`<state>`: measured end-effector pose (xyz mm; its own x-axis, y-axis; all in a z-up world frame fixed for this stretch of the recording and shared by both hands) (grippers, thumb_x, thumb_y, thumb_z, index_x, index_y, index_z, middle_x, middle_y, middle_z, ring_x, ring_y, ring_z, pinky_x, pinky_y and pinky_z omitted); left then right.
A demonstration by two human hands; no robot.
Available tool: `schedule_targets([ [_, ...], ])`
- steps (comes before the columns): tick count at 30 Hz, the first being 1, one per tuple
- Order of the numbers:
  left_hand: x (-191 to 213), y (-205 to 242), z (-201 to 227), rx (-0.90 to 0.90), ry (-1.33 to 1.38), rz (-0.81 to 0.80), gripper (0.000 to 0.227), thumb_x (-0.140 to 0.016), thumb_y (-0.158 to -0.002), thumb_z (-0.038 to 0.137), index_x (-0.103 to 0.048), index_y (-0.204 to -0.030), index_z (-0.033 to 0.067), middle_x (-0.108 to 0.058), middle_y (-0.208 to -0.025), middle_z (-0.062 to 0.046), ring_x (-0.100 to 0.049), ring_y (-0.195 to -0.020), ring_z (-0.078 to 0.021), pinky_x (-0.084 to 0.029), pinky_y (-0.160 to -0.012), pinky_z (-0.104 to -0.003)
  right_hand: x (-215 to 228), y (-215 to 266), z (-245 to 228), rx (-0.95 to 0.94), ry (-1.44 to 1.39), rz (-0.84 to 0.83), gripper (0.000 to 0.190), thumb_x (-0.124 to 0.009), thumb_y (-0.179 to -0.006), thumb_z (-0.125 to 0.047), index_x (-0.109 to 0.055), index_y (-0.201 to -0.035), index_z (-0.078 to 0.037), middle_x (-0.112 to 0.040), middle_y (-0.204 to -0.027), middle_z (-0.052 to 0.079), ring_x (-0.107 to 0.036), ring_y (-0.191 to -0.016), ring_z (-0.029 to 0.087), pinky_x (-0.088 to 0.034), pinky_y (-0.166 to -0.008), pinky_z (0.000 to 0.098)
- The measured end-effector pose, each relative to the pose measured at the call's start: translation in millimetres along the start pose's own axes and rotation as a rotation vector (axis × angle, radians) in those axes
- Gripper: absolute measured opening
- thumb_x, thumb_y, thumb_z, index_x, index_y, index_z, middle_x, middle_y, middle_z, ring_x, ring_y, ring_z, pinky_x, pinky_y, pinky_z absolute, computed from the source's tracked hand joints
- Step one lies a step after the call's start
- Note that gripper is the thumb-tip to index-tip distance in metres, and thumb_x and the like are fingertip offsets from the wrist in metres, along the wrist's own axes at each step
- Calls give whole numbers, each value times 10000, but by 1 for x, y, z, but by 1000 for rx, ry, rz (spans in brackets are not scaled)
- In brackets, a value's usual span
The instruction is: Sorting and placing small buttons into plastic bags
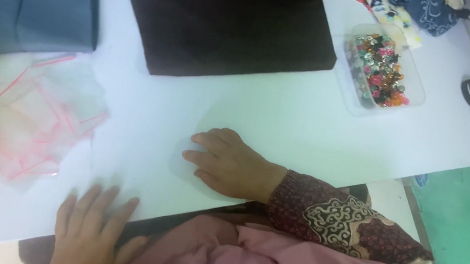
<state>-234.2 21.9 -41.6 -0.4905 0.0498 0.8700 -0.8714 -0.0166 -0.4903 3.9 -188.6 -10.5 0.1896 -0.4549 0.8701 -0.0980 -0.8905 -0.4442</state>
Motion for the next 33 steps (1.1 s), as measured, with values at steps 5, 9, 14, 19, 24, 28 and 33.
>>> schedule_targets([
  [5, -27, -25, 14, -179, -30, -158, 913, -665, -643, 804, -555, -1397, 301, -534, -1503, -118, -486, -1431, -397, -360, -1189, -630, 32, 42, 18, -116, -259, -60, 304, -629, -1007, -151, -552, -1282, -46, -561, -1283, 179, -568, -1110, 352, -429, -1024, 506],
  [9, -40, -65, 27, -445, 72, -304, 1041, -699, -653, 864, -461, -1483, 281, -367, -1598, -160, -318, -1488, -455, -246, -1188, -653, 46, 66, 36, -164, -262, 3, 233, -608, -1011, -188, -585, -1205, -62, -587, -1227, 183, -585, -1087, 355, -425, -1011, 484],
  [14, -56, -154, 60, -460, 404, -528, 728, -705, -862, 609, -550, -1446, 204, -417, -1544, -178, -317, -1447, -456, -250, -1133, -620, 55, 85, 50, -236, -269, -15, 222, -652, -994, -169, -657, -1193, -73, -605, -1240, 155, -586, -1124, 345, -433, -1041, 484],
  [19, -74, -243, 114, -285, 366, -856, 418, -603, -986, 444, -639, -1326, 204, -510, -1470, -79, -385, -1475, -292, -245, -1211, -512, 83, 84, 73, -390, -264, -192, 204, -577, -1028, -217, -709, -1133, -103, -698, -1155, 106, -633, -1163, 331, -442, -1018, 476],
  [24, -133, -281, 177, -450, 533, -593, 355, -646, -931, 341, -709, -1228, 157, -658, -1273, -106, -557, -1292, -319, -412, -1045, -493, 156, 112, 126, -564, -107, 209, 251, -702, -935, -62, -775, -1139, -187, -751, -1141, 34, -669, -1137, 292, -501, -991, 419],
  [28, -173, -309, 239, -406, 740, -548, 355, -641, -931, 347, -686, -1247, 191, -630, -1298, -77, -571, -1293, -300, -428, -1028, -462, 205, 135, 171, -620, -35, 242, 216, -704, -949, -1, -757, -1149, -63, -748, -1080, 112, -671, -1007, 282, -536, -901, 420],
  [33, -194, -322, 277, -348, 878, -307, 532, -669, -935, 237, -505, -1437, 168, -429, -1472, -163, -509, -1367, -421, -476, -1054, -504, 211, 134, 199, -810, 157, 0, 249, -711, -905, -5, -753, -1148, -34, -712, -1057, 221, -660, -1084, 441, -550, -903, 531],
])
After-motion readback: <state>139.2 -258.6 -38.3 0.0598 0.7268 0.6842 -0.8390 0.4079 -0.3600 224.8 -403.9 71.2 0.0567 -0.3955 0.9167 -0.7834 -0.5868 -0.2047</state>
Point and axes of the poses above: each hand's wrist, its own y-axis away from the middle knuckle, its own x-axis out of the back of the hand, z = x × y, the point moved 1 cm from there along -y, towards the middle knuckle
